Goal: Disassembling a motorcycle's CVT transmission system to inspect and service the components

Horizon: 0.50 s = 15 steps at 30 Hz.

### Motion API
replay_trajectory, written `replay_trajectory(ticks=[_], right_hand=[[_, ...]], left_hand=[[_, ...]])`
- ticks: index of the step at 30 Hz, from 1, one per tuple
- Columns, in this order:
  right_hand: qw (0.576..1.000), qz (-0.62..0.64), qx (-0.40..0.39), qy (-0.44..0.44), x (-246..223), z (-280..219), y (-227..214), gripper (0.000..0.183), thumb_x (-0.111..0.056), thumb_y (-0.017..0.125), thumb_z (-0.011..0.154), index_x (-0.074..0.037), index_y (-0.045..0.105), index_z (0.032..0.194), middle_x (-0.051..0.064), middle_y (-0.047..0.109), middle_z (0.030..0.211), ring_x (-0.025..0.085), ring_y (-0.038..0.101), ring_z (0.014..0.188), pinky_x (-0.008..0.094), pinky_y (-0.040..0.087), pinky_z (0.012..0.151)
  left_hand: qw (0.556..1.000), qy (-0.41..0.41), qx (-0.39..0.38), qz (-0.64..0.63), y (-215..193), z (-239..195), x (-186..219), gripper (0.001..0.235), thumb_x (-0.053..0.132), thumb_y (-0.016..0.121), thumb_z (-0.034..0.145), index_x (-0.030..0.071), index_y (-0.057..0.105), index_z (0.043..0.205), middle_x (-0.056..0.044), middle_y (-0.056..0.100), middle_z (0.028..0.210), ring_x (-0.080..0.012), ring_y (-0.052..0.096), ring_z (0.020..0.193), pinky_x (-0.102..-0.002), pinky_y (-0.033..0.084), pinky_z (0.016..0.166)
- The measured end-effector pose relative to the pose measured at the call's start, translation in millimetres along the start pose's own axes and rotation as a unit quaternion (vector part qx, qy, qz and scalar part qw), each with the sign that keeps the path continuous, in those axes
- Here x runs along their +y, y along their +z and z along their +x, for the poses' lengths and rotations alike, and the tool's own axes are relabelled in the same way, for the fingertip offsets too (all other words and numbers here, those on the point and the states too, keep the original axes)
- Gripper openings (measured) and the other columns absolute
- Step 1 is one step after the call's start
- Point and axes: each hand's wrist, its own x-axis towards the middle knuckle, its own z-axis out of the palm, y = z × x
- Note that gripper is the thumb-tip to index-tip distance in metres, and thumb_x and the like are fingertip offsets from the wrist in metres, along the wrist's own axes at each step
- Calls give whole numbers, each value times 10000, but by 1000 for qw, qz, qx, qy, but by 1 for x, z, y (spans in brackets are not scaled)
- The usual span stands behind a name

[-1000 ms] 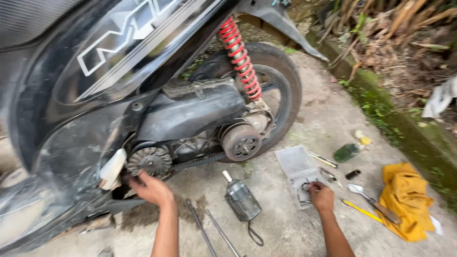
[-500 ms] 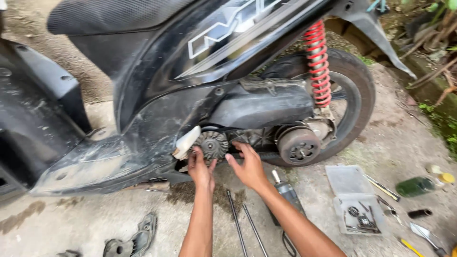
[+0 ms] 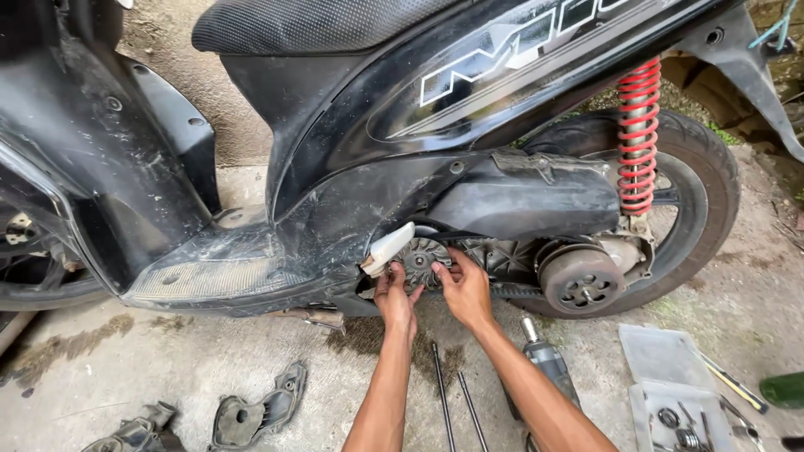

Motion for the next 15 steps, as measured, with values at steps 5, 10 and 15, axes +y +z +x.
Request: replay_trajectory(ticks=[5, 10, 15], right_hand=[[998, 55, -6, -6, 5, -9, -3, 338, -93, 774, 896, -40, 722, 1225, 172, 752, 915, 202, 764, 765, 311, 619, 695], [997, 69, -16, -13, -22, -35, -31, 331, -77, 776, 884, -24, 729, 1207, 191, 746, 976, 228, 755, 817, 325, 632, 739], [998, 16, -62, -2, -37, -26, -136, 309, -86, 749, 911, -46, 733, 1217, 183, 743, 1004, 214, 728, 855, 381, 616, 798]], left_hand=[[997, 72, -6, -9, -21, 24, -40, 303, 290, 697, 995, 188, 617, 1269, 24, 619, 1135, -149, 546, 1019, -498, 486, 951], [987, 126, -36, -93, -23, 15, -34, 514, 601, 486, 1040, 146, 668, 1194, -87, 685, 1108, -231, 659, 1028, -443, 521, 911], [985, 98, 42, 132, -17, 16, -38, 320, 366, 616, 1023, 90, 691, 1167, -66, 694, 978, -135, 657, 841, -331, 550, 831]])
